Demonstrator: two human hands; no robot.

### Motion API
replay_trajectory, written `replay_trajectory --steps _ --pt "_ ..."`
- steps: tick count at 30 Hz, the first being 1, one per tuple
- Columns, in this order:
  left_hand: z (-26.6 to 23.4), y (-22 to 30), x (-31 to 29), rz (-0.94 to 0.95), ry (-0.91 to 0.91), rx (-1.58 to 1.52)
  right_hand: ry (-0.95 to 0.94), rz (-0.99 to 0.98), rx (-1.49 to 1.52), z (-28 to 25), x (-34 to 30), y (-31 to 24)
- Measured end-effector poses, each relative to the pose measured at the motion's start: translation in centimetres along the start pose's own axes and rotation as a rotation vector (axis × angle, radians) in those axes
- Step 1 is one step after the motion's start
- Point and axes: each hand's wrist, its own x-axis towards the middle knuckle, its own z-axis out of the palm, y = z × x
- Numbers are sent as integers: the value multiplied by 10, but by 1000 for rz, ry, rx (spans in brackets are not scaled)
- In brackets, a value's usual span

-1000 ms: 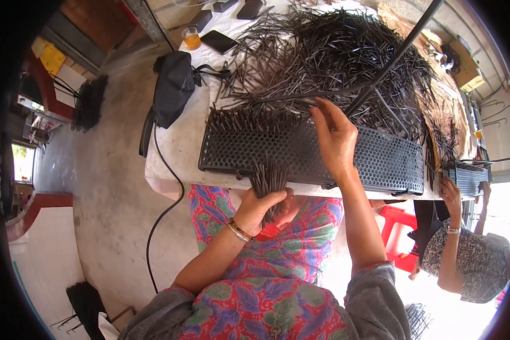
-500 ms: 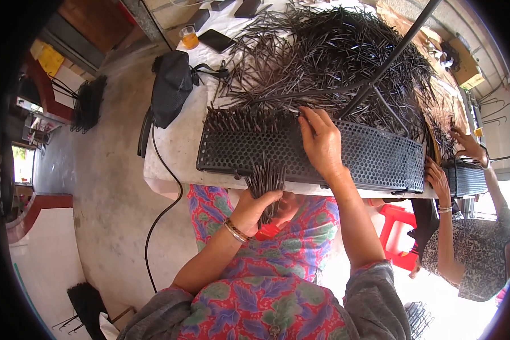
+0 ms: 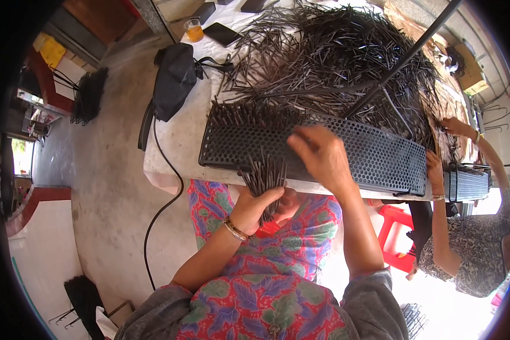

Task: The person inserts small wires by hand into a perforated mesh plate.

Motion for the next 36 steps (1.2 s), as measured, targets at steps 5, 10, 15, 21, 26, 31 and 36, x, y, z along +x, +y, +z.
replay_trajectory --steps 5,10,15,21,26,31,36 --pt "-4 -3 4 -36 -87 -5 -289 308 432 3 -20 -5" --pt "1 -4 2 67 15 5 -115 362 387 -11 -5 -4" --pt "-2 -5 0 27 30 39 243 138 344 -13 27 3" --pt "-2 -1 -1 2 37 26 264 -24 192 -1 39 14" --pt "-2 3 1 -21 -10 11 306 -59 220 1 39 17" --pt "1 6 -1 -17 -41 57 318 -59 222 -2 38 12" --pt "-8 7 3 3 -117 174 309 -39 225 0 39 17"
